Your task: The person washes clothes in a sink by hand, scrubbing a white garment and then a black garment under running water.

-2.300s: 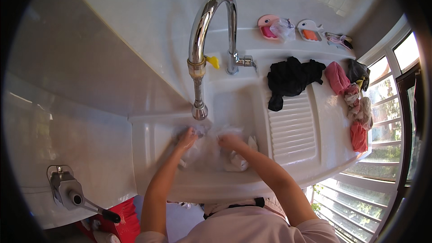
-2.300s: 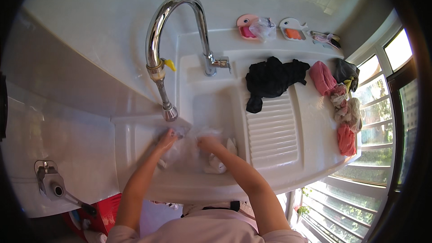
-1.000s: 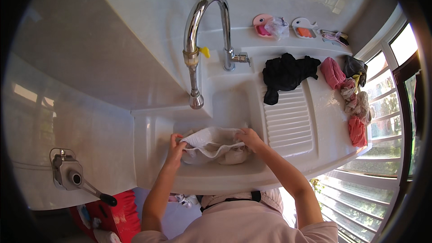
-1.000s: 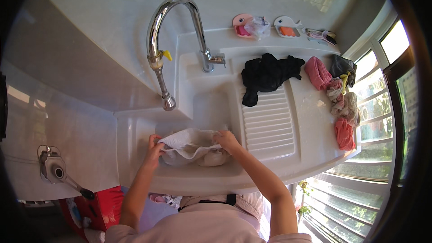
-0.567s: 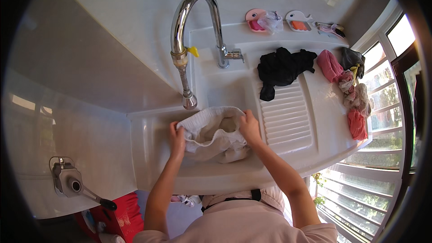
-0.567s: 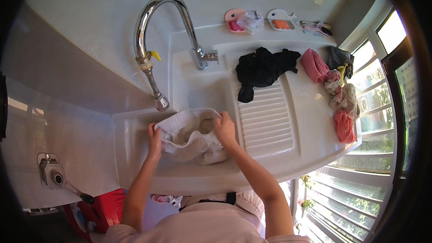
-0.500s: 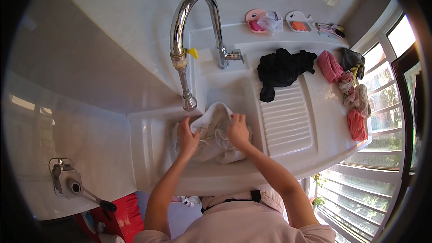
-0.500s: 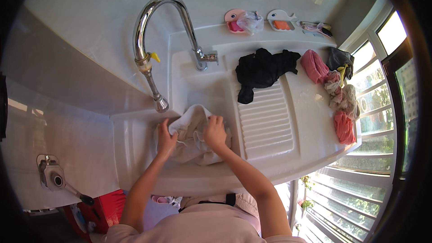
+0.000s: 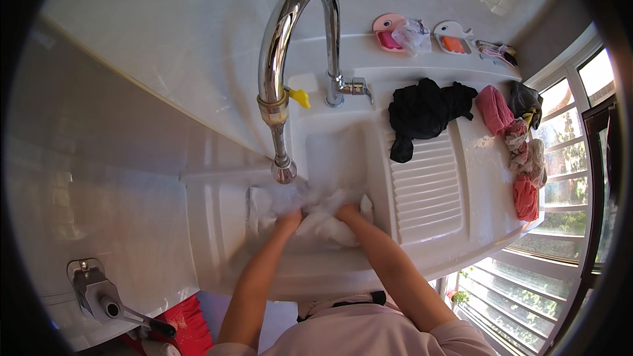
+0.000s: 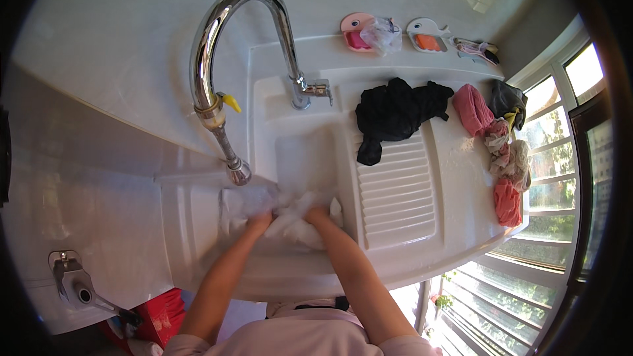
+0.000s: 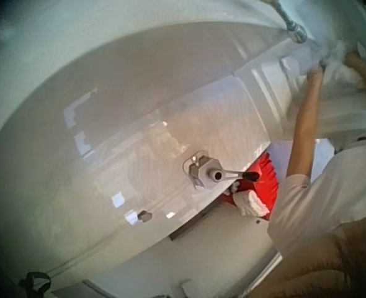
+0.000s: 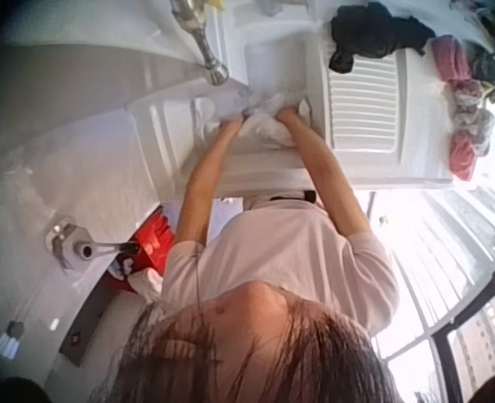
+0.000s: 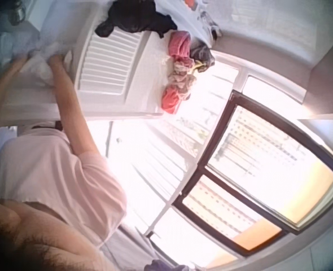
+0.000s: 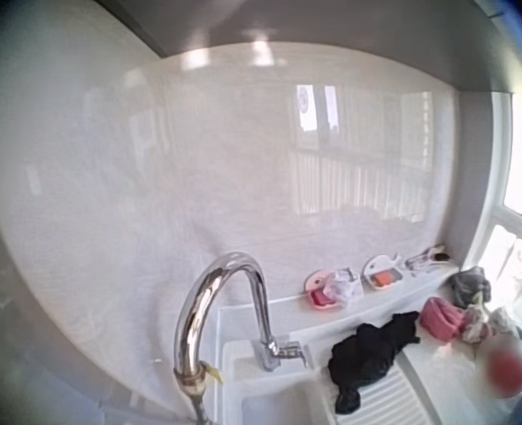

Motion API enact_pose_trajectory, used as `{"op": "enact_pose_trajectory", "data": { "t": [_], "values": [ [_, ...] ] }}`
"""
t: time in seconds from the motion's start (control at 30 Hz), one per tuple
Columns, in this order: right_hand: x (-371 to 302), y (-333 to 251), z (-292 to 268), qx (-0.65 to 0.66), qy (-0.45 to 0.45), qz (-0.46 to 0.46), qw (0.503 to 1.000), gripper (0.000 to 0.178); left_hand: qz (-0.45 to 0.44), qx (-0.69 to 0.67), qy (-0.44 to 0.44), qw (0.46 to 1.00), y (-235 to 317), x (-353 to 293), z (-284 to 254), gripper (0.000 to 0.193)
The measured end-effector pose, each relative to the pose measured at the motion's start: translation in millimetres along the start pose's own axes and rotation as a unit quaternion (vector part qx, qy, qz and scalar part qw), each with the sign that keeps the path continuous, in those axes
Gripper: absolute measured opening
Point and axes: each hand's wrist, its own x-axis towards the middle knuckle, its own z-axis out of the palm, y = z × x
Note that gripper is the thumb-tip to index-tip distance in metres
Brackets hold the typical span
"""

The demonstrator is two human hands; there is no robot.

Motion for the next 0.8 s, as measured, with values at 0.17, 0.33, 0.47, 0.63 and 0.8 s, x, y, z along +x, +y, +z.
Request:
{"op": "enact_pose_trajectory", "data": {
  "t": [0.17,0.33,0.47,0.63,0.8],
  "values": [
    [22,5,-67,0.183,-0.103,0.042,0.977,0.040,-0.008,-0.027,-0.050,0.998,6,9,-48,0.050],
    [8,-24,-204,0.381,-0.041,0.034,0.923,0.039,0.030,-0.081,0.082,0.993,37,-22,-142,0.034],
    [-53,-66,-250,0.435,0.043,-0.114,0.892,0.041,0.093,-0.216,0.117,0.965,129,-49,-237,0.024],
    [-81,-74,-270,0.417,0.089,-0.118,0.897,0.032,0.348,-0.234,0.091,0.903,199,-71,-273,0.055],
    [-95,-70,-362,0.722,0.006,0.017,0.691,0.026,0.286,-0.385,0.037,0.877,158,-59,-254,0.094]
  ]
}}
